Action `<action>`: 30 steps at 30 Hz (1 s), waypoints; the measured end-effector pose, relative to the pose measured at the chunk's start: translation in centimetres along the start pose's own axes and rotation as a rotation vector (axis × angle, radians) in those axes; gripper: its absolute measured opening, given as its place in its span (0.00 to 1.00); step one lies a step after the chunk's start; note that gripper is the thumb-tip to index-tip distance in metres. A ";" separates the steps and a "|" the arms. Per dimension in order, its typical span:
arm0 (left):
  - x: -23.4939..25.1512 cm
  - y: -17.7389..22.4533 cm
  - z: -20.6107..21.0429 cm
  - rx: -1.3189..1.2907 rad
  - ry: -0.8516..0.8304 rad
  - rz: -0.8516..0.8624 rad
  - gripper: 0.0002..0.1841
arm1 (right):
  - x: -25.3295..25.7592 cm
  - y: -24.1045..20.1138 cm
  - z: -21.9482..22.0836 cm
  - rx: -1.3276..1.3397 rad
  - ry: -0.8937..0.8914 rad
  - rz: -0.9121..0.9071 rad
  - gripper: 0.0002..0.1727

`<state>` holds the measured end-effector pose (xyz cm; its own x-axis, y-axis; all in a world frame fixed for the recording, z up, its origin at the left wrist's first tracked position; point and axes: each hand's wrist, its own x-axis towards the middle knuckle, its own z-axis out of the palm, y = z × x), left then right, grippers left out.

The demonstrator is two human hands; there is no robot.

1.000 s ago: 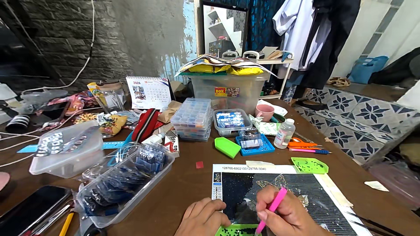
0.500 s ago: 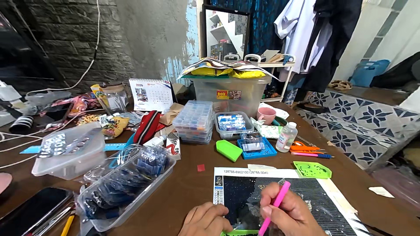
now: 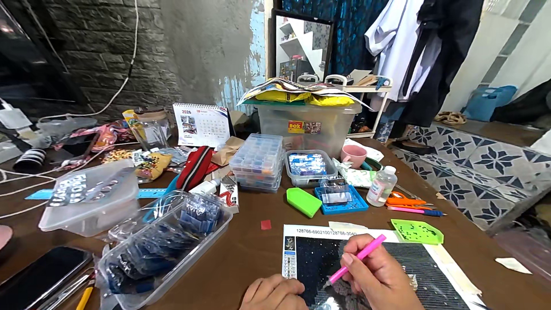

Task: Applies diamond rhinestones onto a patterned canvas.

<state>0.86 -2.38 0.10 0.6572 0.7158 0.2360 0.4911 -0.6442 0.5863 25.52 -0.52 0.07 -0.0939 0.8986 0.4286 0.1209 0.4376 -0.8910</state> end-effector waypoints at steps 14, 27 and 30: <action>0.0 0.2 -0.1 -0.007 0.001 -0.012 0.26 | 0.0 -0.1 0.0 -0.100 -0.049 -0.016 0.03; 0.0 0.2 0.1 0.013 0.009 -0.011 0.28 | -0.1 -0.3 0.0 -0.111 -0.067 -0.018 0.03; -0.1 -0.1 0.6 0.039 0.050 -0.006 0.29 | 0.0 -0.3 0.0 -0.123 -0.067 -0.014 0.03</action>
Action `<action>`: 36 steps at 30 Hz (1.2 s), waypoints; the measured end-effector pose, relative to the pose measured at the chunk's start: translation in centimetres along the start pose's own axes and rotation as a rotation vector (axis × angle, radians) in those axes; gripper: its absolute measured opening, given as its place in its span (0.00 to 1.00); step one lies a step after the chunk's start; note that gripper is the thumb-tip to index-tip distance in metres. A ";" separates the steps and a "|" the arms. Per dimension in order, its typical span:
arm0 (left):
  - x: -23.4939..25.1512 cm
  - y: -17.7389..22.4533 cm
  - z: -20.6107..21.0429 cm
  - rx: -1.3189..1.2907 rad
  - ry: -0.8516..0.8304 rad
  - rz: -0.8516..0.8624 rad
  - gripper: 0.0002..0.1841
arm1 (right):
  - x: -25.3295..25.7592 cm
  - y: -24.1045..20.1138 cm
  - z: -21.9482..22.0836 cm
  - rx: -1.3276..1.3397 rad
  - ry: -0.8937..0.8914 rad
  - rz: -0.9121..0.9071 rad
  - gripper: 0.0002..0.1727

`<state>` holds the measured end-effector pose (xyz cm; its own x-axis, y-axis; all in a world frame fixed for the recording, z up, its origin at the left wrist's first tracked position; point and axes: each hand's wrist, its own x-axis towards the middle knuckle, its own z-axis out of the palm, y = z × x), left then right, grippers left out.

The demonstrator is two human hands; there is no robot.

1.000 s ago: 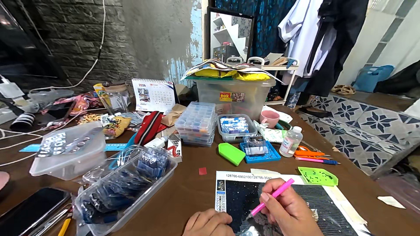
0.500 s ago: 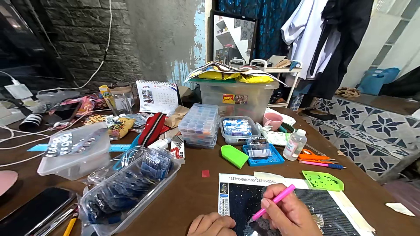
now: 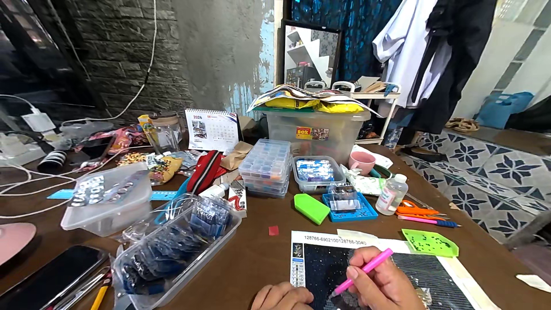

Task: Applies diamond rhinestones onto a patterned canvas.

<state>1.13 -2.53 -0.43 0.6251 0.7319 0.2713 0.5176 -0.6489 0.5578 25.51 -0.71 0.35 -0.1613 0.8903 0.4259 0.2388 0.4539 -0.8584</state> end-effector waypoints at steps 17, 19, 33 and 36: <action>0.1 0.4 -0.6 -0.030 -0.044 -0.008 0.27 | 0.0 0.1 0.0 0.004 0.004 0.008 0.03; 0.1 0.4 -0.6 -0.031 -0.046 -0.010 0.27 | 0.1 -0.2 0.1 0.034 0.050 0.054 0.03; 0.1 0.3 -0.6 -0.034 -0.051 -0.008 0.27 | 0.1 -1.2 0.3 0.085 0.151 0.263 0.07; 0.1 0.3 -0.7 -0.028 -0.060 -0.013 0.27 | 0.1 -1.3 0.3 0.076 0.144 0.287 0.06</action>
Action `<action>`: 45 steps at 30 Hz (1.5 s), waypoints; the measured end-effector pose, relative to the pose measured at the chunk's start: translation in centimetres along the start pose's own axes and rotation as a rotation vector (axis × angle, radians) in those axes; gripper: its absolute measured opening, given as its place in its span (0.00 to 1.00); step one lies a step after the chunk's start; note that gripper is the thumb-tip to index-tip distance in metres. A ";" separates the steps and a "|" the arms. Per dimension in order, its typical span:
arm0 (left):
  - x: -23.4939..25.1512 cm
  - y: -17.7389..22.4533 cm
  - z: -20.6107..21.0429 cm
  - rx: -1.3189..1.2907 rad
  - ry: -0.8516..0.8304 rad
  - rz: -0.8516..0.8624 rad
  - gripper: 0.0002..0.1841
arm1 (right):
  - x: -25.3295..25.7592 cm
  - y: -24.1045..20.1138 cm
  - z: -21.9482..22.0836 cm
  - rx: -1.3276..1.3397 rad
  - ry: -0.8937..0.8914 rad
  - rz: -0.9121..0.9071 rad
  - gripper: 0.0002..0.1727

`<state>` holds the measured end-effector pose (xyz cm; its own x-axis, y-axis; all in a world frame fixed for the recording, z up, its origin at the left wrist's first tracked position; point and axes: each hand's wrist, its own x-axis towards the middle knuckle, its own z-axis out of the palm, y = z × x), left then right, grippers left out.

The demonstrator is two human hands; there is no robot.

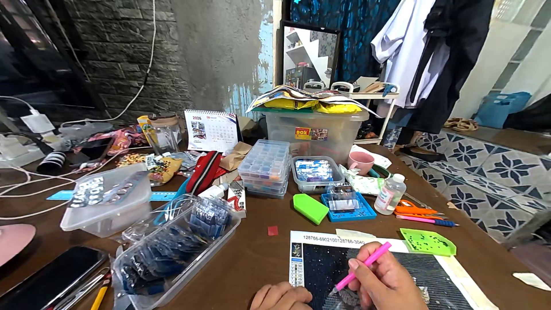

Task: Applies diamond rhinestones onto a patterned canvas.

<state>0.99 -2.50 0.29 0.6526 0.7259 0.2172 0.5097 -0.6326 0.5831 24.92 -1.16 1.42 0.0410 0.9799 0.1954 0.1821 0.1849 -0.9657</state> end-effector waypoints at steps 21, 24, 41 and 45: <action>0.0 0.0 0.1 0.007 0.017 0.007 0.27 | 0.1 0.1 0.2 0.016 -0.012 0.011 0.07; 0.0 0.0 0.1 0.010 0.015 0.007 0.27 | 0.0 0.2 0.2 0.007 -0.024 0.000 0.07; -0.1 0.0 0.0 0.014 0.009 0.010 0.27 | -0.3 0.8 0.0 -0.187 -0.114 -0.283 0.05; -0.1 -0.1 0.1 0.005 0.008 0.024 0.25 | -0.3 0.9 -0.1 -0.149 -0.095 -0.274 0.05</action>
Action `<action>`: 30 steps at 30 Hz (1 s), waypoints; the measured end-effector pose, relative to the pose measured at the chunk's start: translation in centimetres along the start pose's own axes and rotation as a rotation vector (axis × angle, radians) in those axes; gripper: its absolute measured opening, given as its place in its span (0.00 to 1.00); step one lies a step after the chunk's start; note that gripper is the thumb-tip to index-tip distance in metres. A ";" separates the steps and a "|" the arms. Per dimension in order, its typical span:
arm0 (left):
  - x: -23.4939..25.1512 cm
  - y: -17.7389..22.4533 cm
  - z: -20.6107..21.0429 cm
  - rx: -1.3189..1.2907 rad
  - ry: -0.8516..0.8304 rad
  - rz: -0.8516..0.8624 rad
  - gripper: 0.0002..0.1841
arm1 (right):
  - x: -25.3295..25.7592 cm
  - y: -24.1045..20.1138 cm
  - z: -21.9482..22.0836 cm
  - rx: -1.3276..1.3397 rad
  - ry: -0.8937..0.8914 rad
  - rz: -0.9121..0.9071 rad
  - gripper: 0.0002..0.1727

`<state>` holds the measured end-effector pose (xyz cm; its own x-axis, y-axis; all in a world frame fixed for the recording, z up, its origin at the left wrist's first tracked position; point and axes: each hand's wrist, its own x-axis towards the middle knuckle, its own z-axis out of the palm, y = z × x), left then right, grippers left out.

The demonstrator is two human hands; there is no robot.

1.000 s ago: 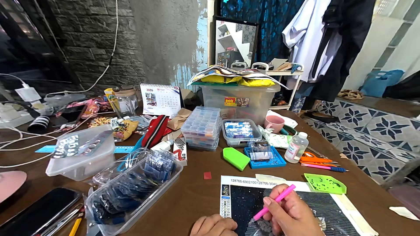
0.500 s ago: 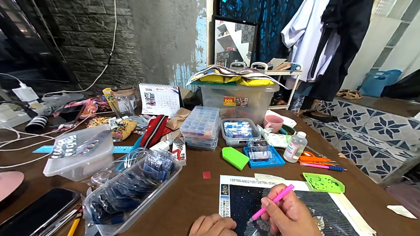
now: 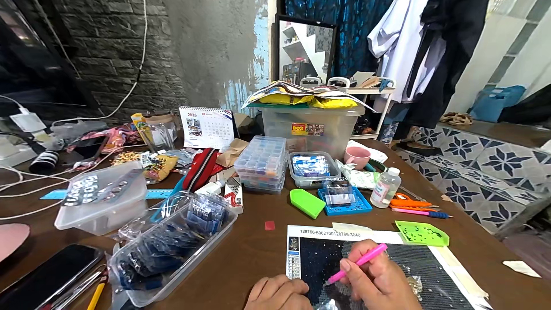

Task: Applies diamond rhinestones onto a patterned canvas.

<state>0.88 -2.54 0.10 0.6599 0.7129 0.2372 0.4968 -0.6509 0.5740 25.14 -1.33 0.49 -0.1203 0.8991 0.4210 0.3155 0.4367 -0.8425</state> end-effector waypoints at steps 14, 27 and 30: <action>-0.1 0.1 0.0 -0.002 -0.001 -0.015 0.25 | -0.6 0.5 -0.4 0.233 -0.204 -0.165 0.04; 0.0 0.1 -0.1 -0.011 0.005 -0.018 0.24 | -0.6 0.6 -0.3 0.213 -0.237 -0.187 0.05; 0.0 0.1 -0.1 -0.006 0.006 -0.020 0.24 | -0.6 0.6 -0.3 0.206 -0.242 -0.202 0.04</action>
<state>0.90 -2.59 0.23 0.6465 0.7275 0.2298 0.5067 -0.6346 0.5835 25.65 -1.64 -0.18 -0.3880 0.7645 0.5148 0.0692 0.5811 -0.8109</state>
